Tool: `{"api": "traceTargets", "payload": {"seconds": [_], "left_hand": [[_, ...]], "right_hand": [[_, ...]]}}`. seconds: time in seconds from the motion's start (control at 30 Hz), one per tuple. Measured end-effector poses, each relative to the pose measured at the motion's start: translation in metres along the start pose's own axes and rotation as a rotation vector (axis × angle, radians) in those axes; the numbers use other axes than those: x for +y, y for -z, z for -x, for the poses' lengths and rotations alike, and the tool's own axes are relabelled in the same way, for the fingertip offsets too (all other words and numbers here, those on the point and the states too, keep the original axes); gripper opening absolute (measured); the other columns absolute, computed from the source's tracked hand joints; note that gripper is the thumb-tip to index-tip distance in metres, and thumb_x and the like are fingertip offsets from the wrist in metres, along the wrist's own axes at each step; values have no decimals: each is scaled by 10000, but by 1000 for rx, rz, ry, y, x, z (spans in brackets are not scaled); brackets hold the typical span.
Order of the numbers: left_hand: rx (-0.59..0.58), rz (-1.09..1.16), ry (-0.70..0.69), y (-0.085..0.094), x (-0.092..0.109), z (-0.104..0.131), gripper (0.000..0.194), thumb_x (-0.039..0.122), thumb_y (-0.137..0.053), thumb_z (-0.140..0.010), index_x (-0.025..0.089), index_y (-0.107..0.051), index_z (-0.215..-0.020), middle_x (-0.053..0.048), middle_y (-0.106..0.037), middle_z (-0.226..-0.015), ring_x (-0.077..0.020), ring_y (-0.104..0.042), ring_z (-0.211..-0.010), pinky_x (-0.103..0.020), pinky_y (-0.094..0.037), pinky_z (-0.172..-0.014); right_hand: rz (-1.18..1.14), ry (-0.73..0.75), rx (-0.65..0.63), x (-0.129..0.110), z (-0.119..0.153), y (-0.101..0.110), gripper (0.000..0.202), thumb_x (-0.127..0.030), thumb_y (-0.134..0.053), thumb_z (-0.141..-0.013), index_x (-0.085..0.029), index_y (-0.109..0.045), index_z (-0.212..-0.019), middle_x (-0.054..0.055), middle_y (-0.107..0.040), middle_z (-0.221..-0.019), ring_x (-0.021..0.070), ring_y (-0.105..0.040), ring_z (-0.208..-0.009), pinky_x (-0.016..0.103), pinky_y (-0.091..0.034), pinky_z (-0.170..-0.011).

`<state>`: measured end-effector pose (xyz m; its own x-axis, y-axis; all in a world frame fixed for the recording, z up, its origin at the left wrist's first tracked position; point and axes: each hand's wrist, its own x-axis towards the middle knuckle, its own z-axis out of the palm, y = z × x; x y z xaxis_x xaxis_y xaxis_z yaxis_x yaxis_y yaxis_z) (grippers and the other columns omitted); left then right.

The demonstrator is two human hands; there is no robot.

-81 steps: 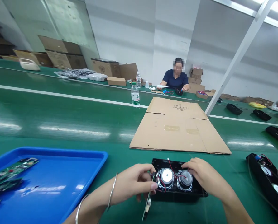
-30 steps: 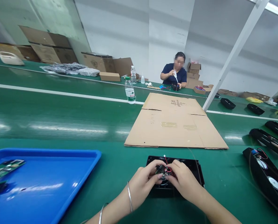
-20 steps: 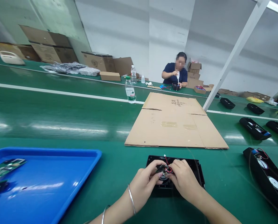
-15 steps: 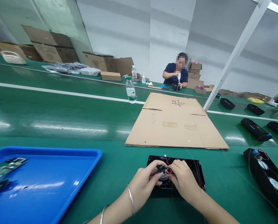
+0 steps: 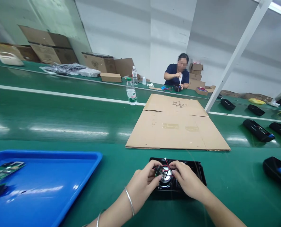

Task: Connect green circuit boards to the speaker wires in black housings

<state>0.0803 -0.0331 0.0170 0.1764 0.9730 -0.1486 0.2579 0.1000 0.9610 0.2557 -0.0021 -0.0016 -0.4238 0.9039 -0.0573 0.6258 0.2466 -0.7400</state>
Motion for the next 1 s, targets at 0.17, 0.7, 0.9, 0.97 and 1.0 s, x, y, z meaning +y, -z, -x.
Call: {"api": "traceTargets", "payload": {"seconds": [0.17, 0.7, 0.9, 0.97, 1.0], "left_hand": [[-19, -7, 28, 1, 1, 1, 261, 394, -467, -681, 216, -419, -867, 51, -483, -561, -148, -542, -587, -268, -473, -594], [35, 14, 74, -6, -1, 2, 317, 472, -466, -662, 228, -372, -840, 72, -505, -535, -131, -522, -505, -291, -510, -583], [-28, 54, 49, -9, -4, 0, 313, 452, -468, -675, 214, -388, -863, 41, -555, -602, -145, -569, -594, -298, -522, -630], [-36, 58, 43, -9, -6, -1, 310, 442, -469, -679, 208, -397, -870, 46, -542, -593, -134, -556, -574, -294, -524, -623], [-35, 59, 40, -9, -6, -1, 306, 436, -469, -681, 206, -401, -873, 48, -536, -593, -128, -548, -562, -290, -525, -617]], "right_hand": [[-190, 17, 54, -1, -4, 6, 87, -146, -494, -792, -168, -577, -806, -2, -589, -768, 119, -536, -725, 222, -413, -664], [518, 401, 177, -5, 12, -12, 135, -102, -513, -801, -166, -607, -729, 6, -536, -671, 118, -445, -638, 231, -352, -555], [748, 589, 256, -2, 11, -13, 215, -25, -457, -777, -148, -513, -610, 8, -472, -598, 125, -364, -571, 257, -253, -507], [793, 625, 244, -5, 12, -11, 234, 13, -423, -758, -145, -496, -602, 12, -466, -599, 126, -352, -564, 261, -233, -506], [803, 635, 241, -7, 13, -11, 237, 20, -414, -752, -144, -493, -601, 13, -466, -600, 126, -349, -561, 260, -227, -506]]}}
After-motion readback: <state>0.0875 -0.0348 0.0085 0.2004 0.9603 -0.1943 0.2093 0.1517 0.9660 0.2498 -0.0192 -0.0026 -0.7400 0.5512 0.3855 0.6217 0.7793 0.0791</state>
